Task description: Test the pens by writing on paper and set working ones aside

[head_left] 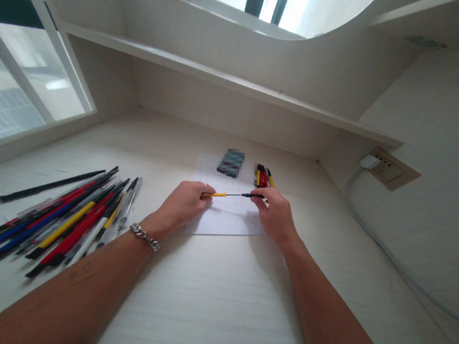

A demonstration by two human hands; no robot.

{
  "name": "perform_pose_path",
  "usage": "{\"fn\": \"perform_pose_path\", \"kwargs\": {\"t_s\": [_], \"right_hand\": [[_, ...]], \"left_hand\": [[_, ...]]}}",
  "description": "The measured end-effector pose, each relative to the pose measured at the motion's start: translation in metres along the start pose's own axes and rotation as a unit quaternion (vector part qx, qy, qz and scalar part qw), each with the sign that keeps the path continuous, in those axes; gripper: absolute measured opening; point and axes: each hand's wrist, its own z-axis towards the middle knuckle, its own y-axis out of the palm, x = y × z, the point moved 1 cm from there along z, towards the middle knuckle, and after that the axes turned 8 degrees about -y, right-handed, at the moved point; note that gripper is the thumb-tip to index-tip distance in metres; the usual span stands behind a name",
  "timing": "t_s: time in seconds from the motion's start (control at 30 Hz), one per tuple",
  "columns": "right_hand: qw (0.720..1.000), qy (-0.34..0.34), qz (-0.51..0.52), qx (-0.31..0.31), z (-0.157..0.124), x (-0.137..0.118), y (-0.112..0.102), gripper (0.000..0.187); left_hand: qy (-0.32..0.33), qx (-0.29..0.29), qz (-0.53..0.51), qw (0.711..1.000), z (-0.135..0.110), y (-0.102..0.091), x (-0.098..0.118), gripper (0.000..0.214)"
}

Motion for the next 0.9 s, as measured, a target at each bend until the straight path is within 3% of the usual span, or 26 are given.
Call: {"fn": "perform_pose_path", "kwargs": {"t_s": [0.27, 0.63, 0.73, 0.9], "right_hand": [[0.999, -0.03, 0.009, -0.019, -0.001, -0.012, 0.007, 0.011], [0.995, -0.062, 0.08, 0.005, -0.001, -0.017, 0.009, 0.01], [0.994, -0.031, 0.106, -0.012, 0.0, -0.019, 0.008, 0.009], [0.977, 0.083, 0.181, -0.072, -0.002, -0.022, 0.016, 0.021]], "left_hand": [[0.034, -0.028, -0.033, 0.998, 0.0, 0.004, 0.001, 0.027], [0.057, -0.054, -0.072, 0.994, -0.001, 0.003, 0.002, 0.027], [0.043, -0.026, -0.11, 0.993, -0.001, 0.002, 0.001, 0.023], [0.033, 0.008, -0.142, 0.989, 0.0, 0.004, 0.0, 0.02]]}}
